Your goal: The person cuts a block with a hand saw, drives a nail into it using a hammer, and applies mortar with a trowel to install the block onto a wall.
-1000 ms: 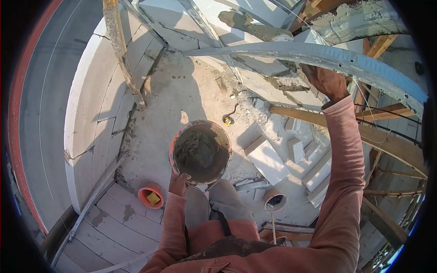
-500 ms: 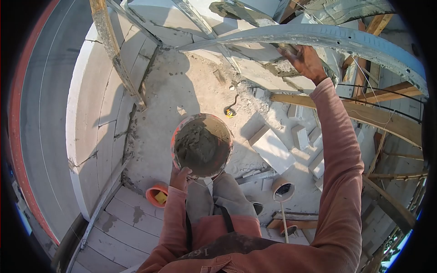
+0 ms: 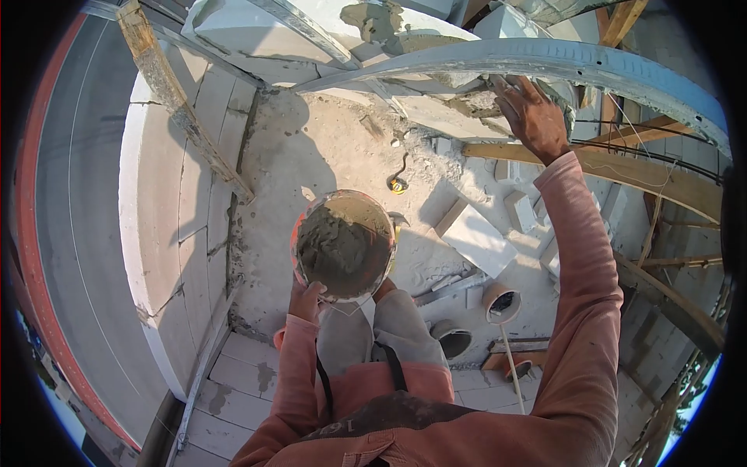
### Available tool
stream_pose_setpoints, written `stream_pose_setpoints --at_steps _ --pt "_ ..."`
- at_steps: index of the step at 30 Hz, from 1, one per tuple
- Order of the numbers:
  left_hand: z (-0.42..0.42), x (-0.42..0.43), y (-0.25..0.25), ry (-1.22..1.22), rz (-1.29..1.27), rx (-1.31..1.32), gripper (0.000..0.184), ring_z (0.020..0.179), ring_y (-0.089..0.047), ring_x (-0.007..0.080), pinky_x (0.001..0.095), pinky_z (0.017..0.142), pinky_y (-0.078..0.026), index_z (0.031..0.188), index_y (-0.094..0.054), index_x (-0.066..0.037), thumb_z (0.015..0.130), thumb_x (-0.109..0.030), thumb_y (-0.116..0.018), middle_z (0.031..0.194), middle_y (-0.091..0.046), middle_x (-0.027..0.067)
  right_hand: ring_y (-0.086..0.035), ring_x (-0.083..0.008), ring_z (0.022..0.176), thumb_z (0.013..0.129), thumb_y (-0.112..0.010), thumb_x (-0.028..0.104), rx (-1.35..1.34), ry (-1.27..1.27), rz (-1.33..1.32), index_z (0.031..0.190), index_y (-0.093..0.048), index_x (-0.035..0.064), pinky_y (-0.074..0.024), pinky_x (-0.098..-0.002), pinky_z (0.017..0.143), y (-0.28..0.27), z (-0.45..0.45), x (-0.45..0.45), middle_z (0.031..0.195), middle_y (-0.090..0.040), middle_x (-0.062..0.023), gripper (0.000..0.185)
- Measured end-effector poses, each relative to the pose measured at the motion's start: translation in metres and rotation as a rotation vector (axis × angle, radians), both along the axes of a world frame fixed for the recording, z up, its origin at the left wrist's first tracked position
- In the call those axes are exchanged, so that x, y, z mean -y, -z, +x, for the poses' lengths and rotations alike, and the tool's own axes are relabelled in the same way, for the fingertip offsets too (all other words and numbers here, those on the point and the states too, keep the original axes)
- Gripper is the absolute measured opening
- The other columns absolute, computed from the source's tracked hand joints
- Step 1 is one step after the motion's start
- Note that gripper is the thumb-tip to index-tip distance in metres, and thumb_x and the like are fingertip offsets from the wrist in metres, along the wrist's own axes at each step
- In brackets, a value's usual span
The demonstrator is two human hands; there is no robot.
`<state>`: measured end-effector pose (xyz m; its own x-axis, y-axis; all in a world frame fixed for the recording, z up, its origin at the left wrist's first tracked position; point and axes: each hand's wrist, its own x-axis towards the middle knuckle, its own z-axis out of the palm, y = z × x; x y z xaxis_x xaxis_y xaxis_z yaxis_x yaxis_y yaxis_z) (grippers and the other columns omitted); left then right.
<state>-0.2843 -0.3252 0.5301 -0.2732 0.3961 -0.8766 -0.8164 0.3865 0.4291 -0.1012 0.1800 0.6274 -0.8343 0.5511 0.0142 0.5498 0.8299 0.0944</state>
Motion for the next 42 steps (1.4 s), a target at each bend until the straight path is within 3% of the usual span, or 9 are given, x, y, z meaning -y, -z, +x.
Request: stream_pose_setpoints --at_steps 6,10,14,18,21,26,32,35,42 --pt "-0.021 -0.008 -0.002 0.034 -0.043 -0.008 0.069 0.109 -0.066 0.0290 0.0468 0.083 -0.062 0.148 -0.034 -0.013 0.082 0.001 -0.051 0.127 -0.057 0.0140 -0.065 -0.0367 0.104 0.095 -0.064 0.030 -0.262 0.233 -0.244 0.138 -0.055 0.0160 -0.0554 -0.0454 0.084 0.035 0.029 0.039 0.125 -0.060 -0.0142 0.046" --pt "-0.026 -0.014 0.008 0.032 -0.043 0.013 0.064 0.097 -0.067 0.0219 0.0374 0.072 -0.061 0.144 -0.038 -0.014 0.083 0.000 -0.053 0.120 -0.059 0.0079 -0.062 -0.0412 0.104 0.095 -0.065 0.029 -0.485 0.422 -0.344 0.138 -0.053 0.0113 -0.0533 -0.0477 0.086 0.093 -0.015 0.089 0.125 -0.056 -0.0202 0.048" --pt "-0.033 -0.013 0.011 0.110 -0.064 0.000 0.062 0.095 -0.069 0.0259 0.0419 0.075 -0.062 0.142 -0.040 -0.011 0.083 0.001 -0.053 0.119 -0.061 0.0114 -0.060 -0.0368 0.107 0.096 -0.063 0.025 -0.576 0.542 -0.194 0.144 -0.047 0.0158 -0.0544 -0.0458 0.085 0.148 -0.065 0.126 0.124 -0.055 -0.0154 0.050" --pt "-0.040 -0.005 0.013 0.145 -0.052 -0.001 0.062 0.099 -0.069 0.0286 0.0452 0.079 -0.062 0.142 -0.040 -0.010 0.082 0.002 -0.052 0.120 -0.061 0.0133 -0.059 -0.0349 0.106 0.095 -0.062 0.020 -0.457 0.408 -0.105 0.149 -0.042 0.0193 -0.0546 -0.0442 0.087 0.160 -0.025 0.136 0.125 -0.055 -0.0130 0.058" --pt "-0.040 -0.006 0.009 0.138 -0.032 0.022 0.065 0.104 -0.068 0.0300 0.0470 0.082 -0.062 0.143 -0.038 -0.010 0.081 0.003 -0.051 0.123 -0.060 0.0138 -0.061 -0.0351 0.105 0.096 -0.063 0.021 -0.287 0.397 -0.143 0.147 -0.046 0.0181 -0.0554 -0.0438 0.084 0.147 0.028 0.146 0.124 -0.057 -0.0141 0.055" --pt "-0.035 -0.003 0.008 0.082 -0.007 0.001 0.074 0.094 -0.065 0.0203 0.0351 0.067 -0.058 0.146 -0.036 -0.014 0.076 0.003 -0.052 0.119 -0.059 0.0068 -0.064 -0.0389 0.097 0.093 -0.069 0.024 -0.357 0.505 -0.248 0.135 -0.058 0.0109 -0.0550 -0.0455 0.082 0.087 0.092 0.145 0.115 -0.064 -0.0173 0.046" --pt "-0.035 -0.003 0.011 0.042 -0.031 0.022 0.074 0.090 -0.065 0.0185 0.0320 0.063 -0.057 0.145 -0.037 -0.015 0.075 0.004 -0.051 0.115 -0.060 0.0073 -0.066 -0.0359 0.099 0.094 -0.067 0.027 -0.334 0.148 -0.109 0.135 -0.058 0.0110 -0.0559 -0.0433 0.079 0.016 0.021 0.033 0.116 -0.064 -0.0159 0.045" --pt "-0.037 0.002 0.011 0.044 -0.030 0.026 0.074 0.091 -0.065 0.0185 0.0324 0.064 -0.057 0.146 -0.036 -0.016 0.076 0.004 -0.051 0.117 -0.059 0.0073 -0.064 -0.0373 0.102 0.096 -0.063 0.024 -0.201 0.073 -0.124 0.134 -0.059 0.0099 -0.0537 -0.0460 0.083 0.030 -0.021 -0.014 0.122 -0.062 -0.0163 0.040" --pt "-0.034 0.000 0.005 -0.042 -0.044 0.006 0.073 0.091 -0.065 0.0190 0.0326 0.064 -0.057 0.145 -0.038 -0.018 0.077 0.004 -0.052 0.119 -0.059 0.0062 -0.065 -0.0361 0.099 0.097 -0.062 0.024 -0.087 -0.057 0.026 0.132 -0.061 0.0154 -0.0535 -0.0467 0.083 0.014 -0.077 -0.003 0.118 -0.063 -0.0159 0.036"
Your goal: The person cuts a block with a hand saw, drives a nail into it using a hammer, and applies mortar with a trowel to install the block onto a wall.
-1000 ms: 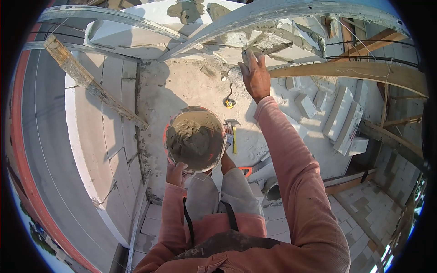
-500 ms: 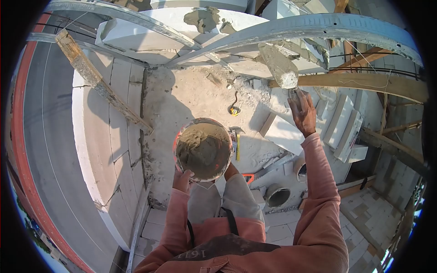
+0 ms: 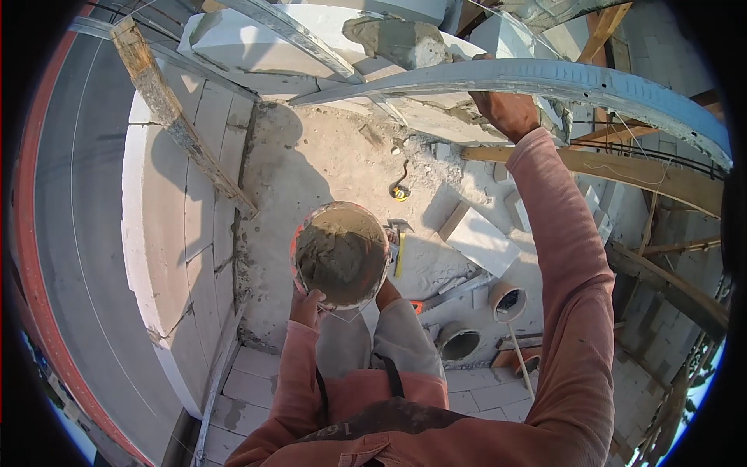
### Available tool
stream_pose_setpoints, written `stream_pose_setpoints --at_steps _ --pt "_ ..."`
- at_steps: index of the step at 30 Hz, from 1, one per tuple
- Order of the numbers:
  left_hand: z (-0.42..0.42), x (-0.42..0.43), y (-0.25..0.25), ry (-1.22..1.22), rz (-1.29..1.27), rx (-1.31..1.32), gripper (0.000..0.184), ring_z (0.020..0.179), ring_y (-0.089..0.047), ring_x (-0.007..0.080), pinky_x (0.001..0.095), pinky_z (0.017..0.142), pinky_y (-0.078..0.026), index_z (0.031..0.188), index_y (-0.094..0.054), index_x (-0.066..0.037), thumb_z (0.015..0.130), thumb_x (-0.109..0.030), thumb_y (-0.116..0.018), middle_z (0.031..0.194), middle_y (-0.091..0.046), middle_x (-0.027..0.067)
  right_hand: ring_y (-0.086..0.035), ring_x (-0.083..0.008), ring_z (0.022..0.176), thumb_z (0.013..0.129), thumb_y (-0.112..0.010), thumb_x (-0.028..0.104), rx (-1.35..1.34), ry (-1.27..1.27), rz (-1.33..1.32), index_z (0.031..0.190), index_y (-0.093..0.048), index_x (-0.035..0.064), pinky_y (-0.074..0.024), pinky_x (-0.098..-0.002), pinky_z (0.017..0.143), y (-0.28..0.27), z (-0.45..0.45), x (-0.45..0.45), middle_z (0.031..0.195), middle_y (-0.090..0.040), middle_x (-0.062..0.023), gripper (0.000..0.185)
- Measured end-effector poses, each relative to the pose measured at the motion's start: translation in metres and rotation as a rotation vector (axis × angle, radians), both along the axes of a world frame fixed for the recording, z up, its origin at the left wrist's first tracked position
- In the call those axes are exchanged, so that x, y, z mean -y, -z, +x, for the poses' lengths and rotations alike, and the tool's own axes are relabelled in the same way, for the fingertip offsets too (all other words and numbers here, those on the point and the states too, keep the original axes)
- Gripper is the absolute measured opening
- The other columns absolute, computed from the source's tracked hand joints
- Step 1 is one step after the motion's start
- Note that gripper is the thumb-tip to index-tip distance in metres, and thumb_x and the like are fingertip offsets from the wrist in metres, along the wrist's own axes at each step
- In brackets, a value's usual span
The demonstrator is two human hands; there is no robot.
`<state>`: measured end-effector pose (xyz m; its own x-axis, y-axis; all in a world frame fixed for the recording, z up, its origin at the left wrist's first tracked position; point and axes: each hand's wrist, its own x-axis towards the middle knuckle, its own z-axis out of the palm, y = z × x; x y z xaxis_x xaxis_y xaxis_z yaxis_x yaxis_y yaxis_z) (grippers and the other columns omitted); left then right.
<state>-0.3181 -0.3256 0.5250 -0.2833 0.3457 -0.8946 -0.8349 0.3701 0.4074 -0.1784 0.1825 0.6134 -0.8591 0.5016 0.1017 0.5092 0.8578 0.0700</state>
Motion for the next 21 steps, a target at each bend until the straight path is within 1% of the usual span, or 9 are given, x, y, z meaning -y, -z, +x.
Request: stream_pose_setpoints --at_steps 4,6,9,10,11,14,16,18,21 --pt "-0.005 0.003 0.005 0.033 -0.029 0.045 0.073 0.093 -0.065 0.0193 0.0331 0.065 -0.057 0.145 -0.038 -0.018 0.077 0.004 -0.052 0.120 -0.059 0.0062 -0.065 -0.0351 0.101 0.097 -0.062 0.026 0.090 0.143 0.058 0.131 -0.062 0.0172 -0.0551 -0.0454 0.084 0.021 0.045 0.006 0.118 -0.062 -0.0130 0.035" --pt "-0.008 0.001 0.002 0.055 -0.040 0.047 0.072 0.094 -0.065 0.0198 0.0342 0.066 -0.057 0.145 -0.038 -0.017 0.077 0.004 -0.051 0.120 -0.059 0.0064 -0.065 -0.0353 0.106 0.098 -0.060 0.028 0.047 0.215 -0.002 0.132 -0.062 0.0202 -0.0565 -0.0446 0.087 0.018 0.060 0.020 0.122 -0.062 -0.0112 0.035" --pt "-0.010 0.001 0.005 0.074 -0.054 0.038 0.069 0.098 -0.065 0.0216 0.0368 0.070 -0.059 0.143 -0.040 -0.015 0.078 0.003 -0.052 0.120 -0.059 0.0069 -0.066 -0.0343 0.097 0.096 -0.064 0.027 -0.091 0.268 -0.084 0.128 -0.065 0.0159 -0.0562 -0.0433 0.080 0.014 0.071 0.038 0.115 -0.061 -0.0115 0.034" --pt "-0.011 0.002 0.010 0.078 -0.032 0.025 0.068 0.096 -0.067 0.0223 0.0374 0.069 -0.060 0.143 -0.039 -0.015 0.080 0.003 -0.053 0.119 -0.060 0.0081 -0.066 -0.0341 0.094 0.096 -0.065 0.027 -0.129 0.301 -0.124 0.128 -0.065 0.0139 -0.0557 -0.0429 0.079 0.013 0.077 0.044 0.112 -0.061 -0.0120 0.035" --pt "-0.012 0.004 0.016 0.086 -0.009 0.013 0.067 0.093 -0.068 0.0230 0.0381 0.068 -0.061 0.144 -0.038 -0.015 0.081 0.002 -0.053 0.118 -0.061 0.0093 -0.067 -0.0350 0.095 0.097 -0.063 0.029 -0.124 0.358 -0.154 0.131 -0.063 0.0191 -0.0570 -0.0453 0.077 0.015 0.082 0.050 0.115 -0.060 -0.0128 0.036" --pt "-0.015 0.004 0.019 0.128 -0.008 0.006 0.065 0.088 -0.070 0.0241 0.0378 0.066 -0.063 0.143 -0.038 -0.014 0.082 0.002 -0.054 0.114 -0.062 0.0112 -0.067 -0.0359 0.091 0.097 -0.063 0.029 -0.233 0.416 -0.198 0.132 -0.062 0.0192 -0.0563 -0.0462 0.075 0.039 0.095 0.074 0.114 -0.059 -0.0138 0.036" --pt "-0.017 0.000 0.018 0.159 -0.031 0.016 0.063 0.086 -0.070 0.0245 0.0372 0.066 -0.063 0.142 -0.038 -0.013 0.082 0.002 -0.054 0.112 -0.063 0.0115 -0.066 -0.0373 0.090 0.097 -0.063 0.029 -0.371 0.385 -0.231 0.131 -0.062 0.0152 -0.0554 -0.0473 0.074 0.068 0.097 0.091 0.113 -0.059 -0.0157 0.037" --pt "-0.022 -0.003 0.014 0.197 -0.063 0.032 0.062 0.083 -0.071 0.0249 0.0369 0.065 -0.063 0.140 -0.038 -0.011 0.082 0.002 -0.054 0.110 -0.064 0.0116 -0.066 -0.0372 0.091 0.097 -0.063 0.027 -0.350 0.536 -0.263 0.132 -0.060 0.0137 -0.0555 -0.0467 0.075 0.077 0.090 0.117 0.113 -0.059 -0.0156 0.038" --pt "-0.024 -0.008 0.010 0.261 -0.034 -0.005 0.058 0.079 -0.071 0.0244 0.0375 0.065 -0.063 0.137 -0.041 -0.009 0.082 0.002 -0.054 0.108 -0.064 0.0112 -0.064 -0.0364 0.096 0.096 -0.064 0.023 -0.417 0.579 -0.216 0.134 -0.058 0.0113 -0.0556 -0.0458 0.078 0.094 0.104 0.145 0.116 -0.059 -0.0161 0.041"
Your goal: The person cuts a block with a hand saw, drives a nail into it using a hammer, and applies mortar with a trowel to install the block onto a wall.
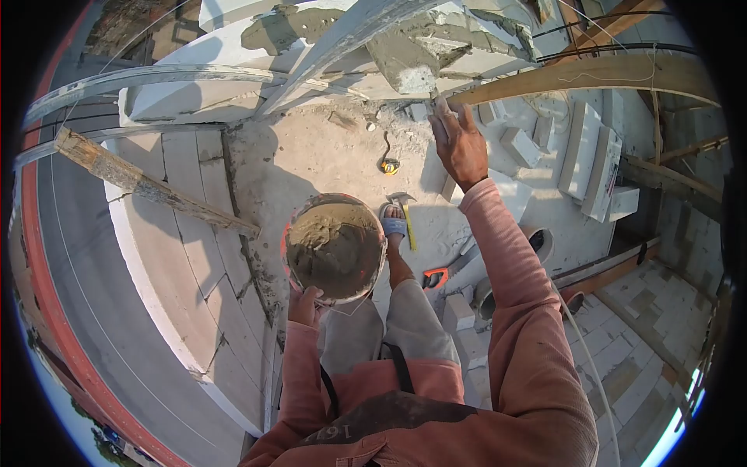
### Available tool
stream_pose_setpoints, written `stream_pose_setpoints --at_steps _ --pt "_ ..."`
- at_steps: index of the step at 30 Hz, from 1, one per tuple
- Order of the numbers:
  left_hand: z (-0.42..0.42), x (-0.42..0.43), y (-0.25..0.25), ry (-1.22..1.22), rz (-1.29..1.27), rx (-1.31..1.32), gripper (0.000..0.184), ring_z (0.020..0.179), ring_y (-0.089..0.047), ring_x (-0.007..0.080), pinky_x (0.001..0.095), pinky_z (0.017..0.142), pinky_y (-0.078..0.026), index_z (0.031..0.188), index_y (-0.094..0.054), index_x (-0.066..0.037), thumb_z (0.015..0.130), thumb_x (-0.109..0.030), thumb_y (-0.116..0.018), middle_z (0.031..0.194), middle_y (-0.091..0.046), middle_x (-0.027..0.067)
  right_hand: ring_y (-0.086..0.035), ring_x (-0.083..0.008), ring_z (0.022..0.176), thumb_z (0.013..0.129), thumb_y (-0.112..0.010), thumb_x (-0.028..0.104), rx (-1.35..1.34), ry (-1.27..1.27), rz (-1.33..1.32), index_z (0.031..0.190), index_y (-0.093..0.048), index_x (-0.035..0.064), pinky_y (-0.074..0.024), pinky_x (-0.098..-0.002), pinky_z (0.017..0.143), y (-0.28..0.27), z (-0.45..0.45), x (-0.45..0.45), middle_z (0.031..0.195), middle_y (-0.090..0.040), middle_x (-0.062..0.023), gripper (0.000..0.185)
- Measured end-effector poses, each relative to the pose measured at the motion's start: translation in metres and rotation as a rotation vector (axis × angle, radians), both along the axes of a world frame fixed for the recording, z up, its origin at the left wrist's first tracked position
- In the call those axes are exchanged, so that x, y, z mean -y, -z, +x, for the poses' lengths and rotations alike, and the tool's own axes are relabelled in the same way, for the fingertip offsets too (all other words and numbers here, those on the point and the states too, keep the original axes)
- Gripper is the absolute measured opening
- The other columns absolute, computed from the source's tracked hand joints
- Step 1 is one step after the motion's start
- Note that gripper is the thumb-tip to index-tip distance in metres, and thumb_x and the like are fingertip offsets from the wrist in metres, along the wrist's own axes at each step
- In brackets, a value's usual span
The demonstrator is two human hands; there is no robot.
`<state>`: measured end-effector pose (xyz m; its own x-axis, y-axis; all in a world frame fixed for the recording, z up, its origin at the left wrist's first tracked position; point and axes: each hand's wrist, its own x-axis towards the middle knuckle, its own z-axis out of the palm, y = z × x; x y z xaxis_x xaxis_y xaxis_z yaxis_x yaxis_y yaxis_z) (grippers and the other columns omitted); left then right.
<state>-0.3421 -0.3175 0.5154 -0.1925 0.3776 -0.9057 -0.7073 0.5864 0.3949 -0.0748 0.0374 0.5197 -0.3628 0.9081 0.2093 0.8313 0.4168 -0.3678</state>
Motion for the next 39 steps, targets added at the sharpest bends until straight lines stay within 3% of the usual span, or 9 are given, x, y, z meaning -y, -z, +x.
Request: stream_pose_setpoints --at_steps 9,14,18,20,24,27,31,36,39 --pt "0.004 0.004 0.013 0.024 -0.048 0.011 0.067 0.086 -0.065 0.0186 0.0342 0.062 -0.058 0.142 -0.038 -0.015 0.079 0.001 -0.052 0.111 -0.060 0.0067 -0.062 -0.0284 0.084 0.096 -0.067 0.024 -0.282 0.054 -0.160 0.131 -0.060 -0.0024 -0.0517 -0.0365 0.075 -0.056 0.036 0.037 0.100 -0.064 -0.0181 0.044" --pt "0.010 -0.002 0.002 -0.013 -0.002 0.010 0.069 0.083 -0.063 0.0170 0.0317 0.059 -0.056 0.142 -0.038 -0.015 0.077 0.002 -0.052 0.112 -0.058 0.0052 -0.064 -0.0209 0.068 0.097 -0.065 0.034 -0.336 -0.030 -0.629 0.133 -0.060 -0.0008 -0.0517 -0.0336 0.068 -0.111 0.000 -0.056 0.095 -0.063 -0.0163 0.051" --pt "0.012 0.002 0.001 -0.077 -0.011 0.021 0.069 0.082 -0.062 0.0165 0.0303 0.057 -0.054 0.142 -0.039 -0.016 0.077 0.003 -0.051 0.112 -0.059 0.0044 -0.069 -0.0300 0.078 0.098 -0.061 0.035 -0.054 -0.248 -0.474 0.126 -0.063 -0.0010 -0.0530 -0.0403 0.073 -0.119 -0.048 -0.117 0.100 -0.066 -0.0205 0.045" --pt "0.010 0.008 0.009 -0.072 0.027 0.027 0.068 0.097 -0.066 0.0249 0.0416 0.074 -0.060 0.143 -0.038 -0.013 0.078 0.004 -0.051 0.120 -0.060 0.0097 -0.069 -0.0352 0.085 0.099 -0.058 0.033 0.234 -0.335 -0.403 0.122 -0.063 -0.0014 -0.0534 -0.0437 0.076 -0.126 -0.072 -0.137 0.103 -0.066 -0.0232 0.041" --pt "0.009 0.012 0.004 -0.092 0.023 0.019 0.071 0.105 -0.068 0.0292 0.0460 0.081 -0.063 0.145 -0.036 -0.014 0.079 0.004 -0.051 0.126 -0.059 0.0130 -0.067 -0.0356 0.077 0.095 -0.063 0.024 0.164 -0.693 0.308 0.106 -0.069 0.0024 -0.0530 -0.0447 0.071 -0.076 -0.078 -0.166 0.086 -0.071 -0.0161 0.025" --pt "0.011 -0.002 -0.011 -0.180 0.009 -0.003 0.071 0.081 -0.063 0.0164 0.0289 0.055 -0.053 0.143 -0.039 -0.015 0.075 0.003 -0.052 0.111 -0.060 0.0043 -0.067 -0.0325 0.075 0.091 -0.062 0.016 0.545 -0.749 0.619 0.100 -0.069 0.0044 -0.0531 -0.0451 0.069 -0.077 -0.078 -0.184 0.083 -0.069 -0.0140 0.016" --pt "0.005 0.002 -0.009 -0.178 0.051 -0.019 0.071 0.083 -0.064 0.0174 0.0288 0.056 -0.054 0.143 -0.039 -0.015 0.076 0.003 -0.052 0.113 -0.060 0.0046 -0.068 -0.0396 0.092 0.090 -0.058 0.019 0.559 -0.470 0.061 0.107 -0.069 0.0059 -0.0544 -0.0489 0.079 -0.086 -0.075 -0.194 0.100 -0.071 -0.0192 0.023" --pt "0.002 0.004 -0.008 -0.212 0.008 0.011 0.070 0.087 -0.066 0.0182 0.0299 0.060 -0.057 0.143 -0.041 -0.016 0.077 0.002 -0.052 0.116 -0.060 0.0047 -0.065 -0.0410 0.093 0.094 -0.065 0.021 0.231 -0.460 0.069 0.115 -0.066 0.0055 -0.0514 -0.0491 0.082 -0.113 -0.061 -0.168 0.105 -0.068 -0.0209 0.026" --pt "-0.001 0.012 0.004 -0.147 0.034 0.004 0.071 0.105 -0.068 0.0303 0.0463 0.081 -0.063 0.148 -0.032 -0.013 0.082 0.003 -0.052 0.127 -0.059 0.0153 -0.065 -0.0405 0.094 0.095 -0.066 0.026 0.206 -0.587 0.161 0.124 -0.059 0.0074 -0.0516 -0.0486 0.082 -0.104 -0.060 -0.172 0.104 -0.068 -0.0192 0.035"
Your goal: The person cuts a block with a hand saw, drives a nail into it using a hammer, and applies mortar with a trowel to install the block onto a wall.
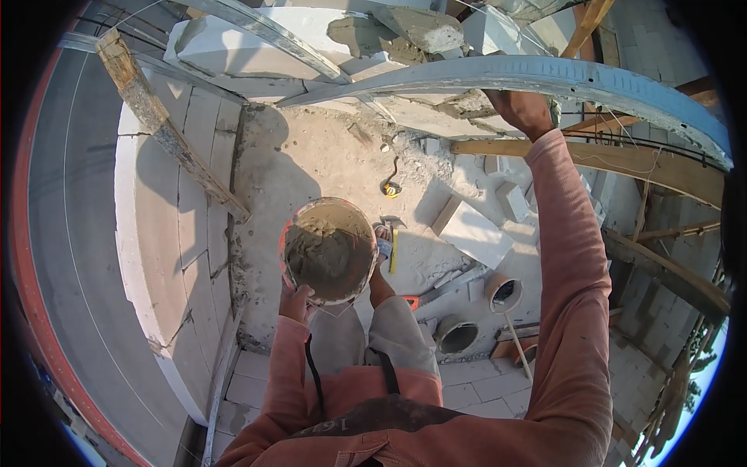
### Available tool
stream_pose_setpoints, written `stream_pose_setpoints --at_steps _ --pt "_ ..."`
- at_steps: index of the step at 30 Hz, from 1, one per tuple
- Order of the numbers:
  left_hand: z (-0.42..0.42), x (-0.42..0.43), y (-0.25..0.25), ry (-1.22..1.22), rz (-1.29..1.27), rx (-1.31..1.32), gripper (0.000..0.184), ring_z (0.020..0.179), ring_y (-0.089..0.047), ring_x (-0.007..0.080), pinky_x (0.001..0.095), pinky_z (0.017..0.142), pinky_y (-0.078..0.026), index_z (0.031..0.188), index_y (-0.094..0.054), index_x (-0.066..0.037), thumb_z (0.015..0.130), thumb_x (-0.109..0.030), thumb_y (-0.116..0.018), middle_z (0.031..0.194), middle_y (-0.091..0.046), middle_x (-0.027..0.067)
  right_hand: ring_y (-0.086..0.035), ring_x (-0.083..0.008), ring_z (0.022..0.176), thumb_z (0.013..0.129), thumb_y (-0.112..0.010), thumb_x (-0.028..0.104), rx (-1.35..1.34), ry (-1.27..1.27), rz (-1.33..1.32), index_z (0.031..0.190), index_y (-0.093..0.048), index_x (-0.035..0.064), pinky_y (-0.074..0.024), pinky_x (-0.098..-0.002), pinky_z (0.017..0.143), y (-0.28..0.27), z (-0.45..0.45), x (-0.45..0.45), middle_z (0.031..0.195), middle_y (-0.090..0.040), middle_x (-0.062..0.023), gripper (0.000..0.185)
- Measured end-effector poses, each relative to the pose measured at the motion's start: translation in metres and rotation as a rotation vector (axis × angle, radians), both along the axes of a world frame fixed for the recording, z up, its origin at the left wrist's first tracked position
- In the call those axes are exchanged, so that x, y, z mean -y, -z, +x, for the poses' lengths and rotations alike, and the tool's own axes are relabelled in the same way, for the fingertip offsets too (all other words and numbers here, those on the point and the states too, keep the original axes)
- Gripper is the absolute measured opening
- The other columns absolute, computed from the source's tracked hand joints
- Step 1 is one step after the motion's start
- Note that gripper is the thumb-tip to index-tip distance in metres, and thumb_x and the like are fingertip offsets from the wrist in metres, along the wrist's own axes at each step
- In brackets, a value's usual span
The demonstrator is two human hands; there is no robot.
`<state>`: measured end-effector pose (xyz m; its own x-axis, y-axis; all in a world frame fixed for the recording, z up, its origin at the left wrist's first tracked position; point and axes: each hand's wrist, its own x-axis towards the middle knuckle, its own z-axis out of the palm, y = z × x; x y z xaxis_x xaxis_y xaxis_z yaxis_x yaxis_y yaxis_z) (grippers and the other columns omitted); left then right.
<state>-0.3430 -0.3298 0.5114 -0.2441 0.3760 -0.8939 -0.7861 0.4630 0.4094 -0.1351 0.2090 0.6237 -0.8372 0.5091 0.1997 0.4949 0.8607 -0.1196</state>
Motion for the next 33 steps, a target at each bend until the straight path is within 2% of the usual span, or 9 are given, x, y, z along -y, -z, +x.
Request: stream_pose_setpoints --at_steps 1,3,6,9,12,16,24,30,33 --pt "0.001 0.001 0.001 0.012 -0.004 0.001 0.071 0.105 -0.068 0.0306 0.0463 0.081 -0.063 0.148 -0.032 -0.013 0.082 0.003 -0.052 0.127 -0.059 0.0153 -0.066 -0.0390 0.091 0.095 -0.066 0.026 0.044 -0.048 0.088 0.130 -0.052 0.0087 -0.0531 -0.0478 0.078 0.006 -0.006 -0.002 0.104 -0.068 -0.0171 0.041" --pt "-0.001 0.001 0.001 0.038 -0.015 -0.004 0.070 0.105 -0.068 0.0312 0.0463 0.081 -0.063 0.148 -0.033 -0.012 0.082 0.004 -0.052 0.127 -0.058 0.0154 -0.067 -0.0375 0.087 0.095 -0.066 0.026 0.141 0.031 0.151 0.128 -0.056 0.0096 -0.0544 -0.0465 0.074 0.010 -0.017 0.001 0.103 -0.068 -0.0161 0.038" --pt "0.005 0.000 -0.002 -0.006 -0.038 -0.047 0.069 0.089 -0.066 0.0186 0.0325 0.064 -0.058 0.143 -0.041 -0.017 0.077 0.002 -0.051 0.116 -0.060 0.0041 -0.069 -0.0361 0.084 0.096 -0.065 0.029 0.297 0.138 0.180 0.124 -0.061 0.0112 -0.0559 -0.0450 0.070 0.009 -0.002 0.007 0.104 -0.067 -0.0137 0.034" --pt "0.007 0.001 -0.003 -0.029 -0.048 -0.005 0.069 0.091 -0.065 0.0192 0.0328 0.065 -0.058 0.142 -0.041 -0.017 0.077 0.003 -0.051 0.116 -0.059 0.0048 -0.069 -0.0359 0.085 0.096 -0.064 0.031 0.231 0.215 0.091 0.122 -0.065 0.0129 -0.0566 -0.0448 0.070 -0.003 0.029 0.034 0.107 -0.066 -0.0108 0.032" --pt "0.009 0.007 0.006 -0.033 0.008 0.020 0.072 0.099 -0.069 0.0283 0.0434 0.073 -0.064 0.146 -0.034 -0.013 0.079 0.005 -0.052 0.123 -0.059 0.0137 -0.070 -0.0376 0.088 0.099 -0.059 0.036 0.198 0.319 -0.019 0.130 -0.062 0.0161 -0.0573 -0.0482 0.073 -0.004 0.050 0.056 0.117 -0.065 -0.0092 0.037" --pt "0.010 0.009 0.011 -0.007 -0.008 -0.002 0.067 0.094 -0.069 0.0271 0.0412 0.068 -0.063 0.143 -0.037 -0.011 0.080 0.004 -0.053 0.116 -0.061 0.0127 -0.069 -0.0359 0.091 0.097 -0.064 0.030 0.179 0.486 -0.054 0.128 -0.064 0.0139 -0.0566 -0.0461 0.073 0.022 0.060 0.081 0.115 -0.065 -0.0092 0.035" --pt "0.013 -0.004 -0.011 0.053 -0.041 0.015 0.049 0.085 -0.069 0.0251 0.0382 0.068 -0.063 0.129 -0.049 -0.005 0.081 0.003 -0.055 0.108 -0.064 0.0104 -0.070 -0.0386 0.086 0.100 -0.055 0.037 0.185 0.585 -0.151 0.135 -0.056 0.0205 -0.0579 -0.0501 0.072 0.039 0.098 0.119 0.121 -0.060 -0.0115 0.038" --pt "0.024 -0.011 -0.015 0.063 -0.018 -0.027 0.047 0.086 -0.071 0.0262 0.0368 0.066 -0.063 0.128 -0.049 -0.004 0.082 0.003 -0.056 0.107 -0.064 0.0116 -0.068 -0.0354 0.075 0.097 -0.064 0.029 -0.150 0.450 -0.104 0.130 -0.061 0.0068 -0.0558 -0.0452 0.065 0.023 0.147 0.168 0.107 -0.064 -0.0151 0.040" --pt "0.034 -0.018 -0.019 0.072 -0.101 -0.060 0.047 0.084 -0.070 0.0227 0.0354 0.063 -0.061 0.128 -0.050 -0.004 0.082 0.003 -0.053 0.107 -0.064 0.0105 -0.066 -0.0285 0.073 0.095 -0.068 0.026 -0.351 0.645 -0.651 0.127 -0.064 0.0001 -0.0533 -0.0367 0.063 -0.006 0.154 0.217 0.097 -0.064 -0.0159 0.041"
